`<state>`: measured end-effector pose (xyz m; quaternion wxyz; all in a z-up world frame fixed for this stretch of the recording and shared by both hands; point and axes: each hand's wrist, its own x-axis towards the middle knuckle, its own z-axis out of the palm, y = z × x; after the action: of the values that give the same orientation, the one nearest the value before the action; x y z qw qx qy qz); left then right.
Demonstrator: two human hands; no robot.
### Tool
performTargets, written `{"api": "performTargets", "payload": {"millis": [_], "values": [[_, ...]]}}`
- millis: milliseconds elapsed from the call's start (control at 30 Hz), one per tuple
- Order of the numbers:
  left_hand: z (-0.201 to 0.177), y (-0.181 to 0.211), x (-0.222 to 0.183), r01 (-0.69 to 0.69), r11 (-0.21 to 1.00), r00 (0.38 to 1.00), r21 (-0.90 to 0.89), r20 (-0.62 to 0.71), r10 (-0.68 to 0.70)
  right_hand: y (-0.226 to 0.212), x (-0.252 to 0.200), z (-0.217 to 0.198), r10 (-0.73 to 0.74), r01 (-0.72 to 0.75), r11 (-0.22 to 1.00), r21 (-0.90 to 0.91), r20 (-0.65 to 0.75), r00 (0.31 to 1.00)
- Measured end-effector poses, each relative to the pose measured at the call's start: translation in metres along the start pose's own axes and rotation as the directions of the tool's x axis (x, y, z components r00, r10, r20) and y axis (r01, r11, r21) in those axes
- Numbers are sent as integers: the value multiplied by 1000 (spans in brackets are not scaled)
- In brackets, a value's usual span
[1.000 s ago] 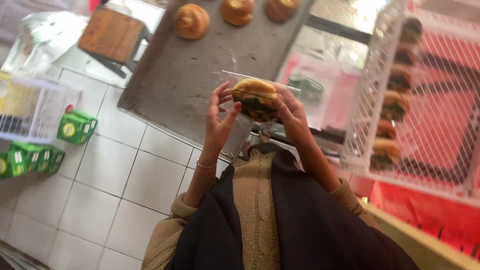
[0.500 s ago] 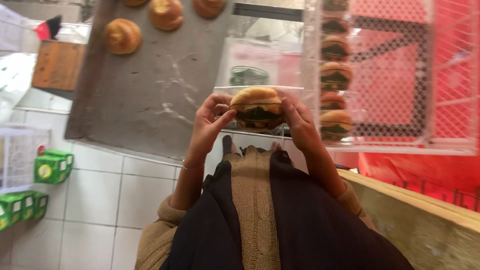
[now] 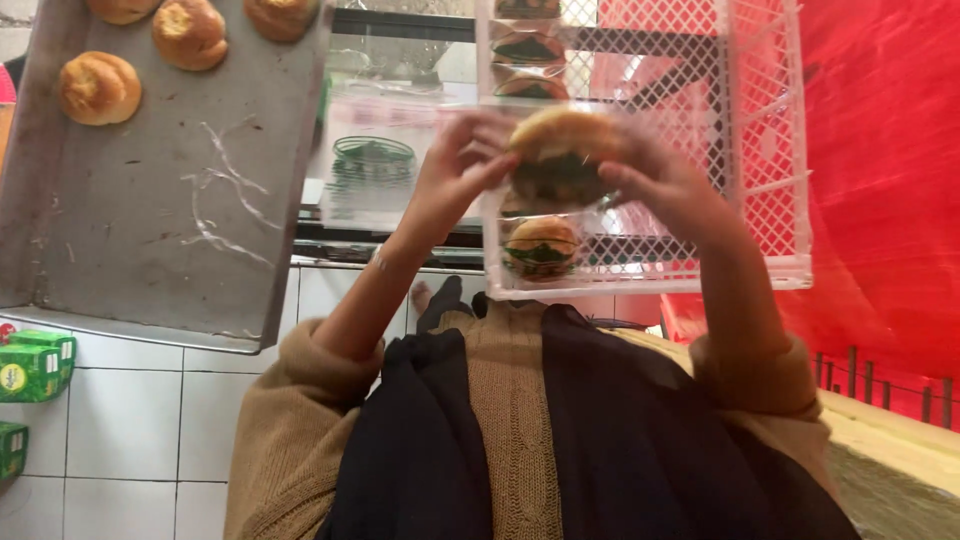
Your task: The person picks up individual bread buns from a metal tray, inserts each one into a plastic bag, and places the bagged bread into a plastic crate alongside pre-packaged sandwiches.
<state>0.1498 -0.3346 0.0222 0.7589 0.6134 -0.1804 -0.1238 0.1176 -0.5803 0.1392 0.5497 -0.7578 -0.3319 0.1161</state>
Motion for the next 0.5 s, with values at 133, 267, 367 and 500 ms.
{"api": "performTargets", "payload": {"millis": [133, 267, 367, 500], "values": [[17, -7, 60, -63, 995, 998, 75, 13, 62, 40, -17, -43, 353, -327, 930, 166, -160, 922], [17, -29, 123, -41, 995, 999, 89, 12, 40, 86, -4, -84, 613, -504, 773, 384, -251, 749], [16, -50, 159, -22, 980, 999, 198, -32, 29, 132, 2, -104, 672, -495, 715, 494, -287, 683], [7, -146, 219, -9, 971, 993, 240, -110, 36, 193, 20, -121, 717, -479, 675, 561, -347, 604]]}}
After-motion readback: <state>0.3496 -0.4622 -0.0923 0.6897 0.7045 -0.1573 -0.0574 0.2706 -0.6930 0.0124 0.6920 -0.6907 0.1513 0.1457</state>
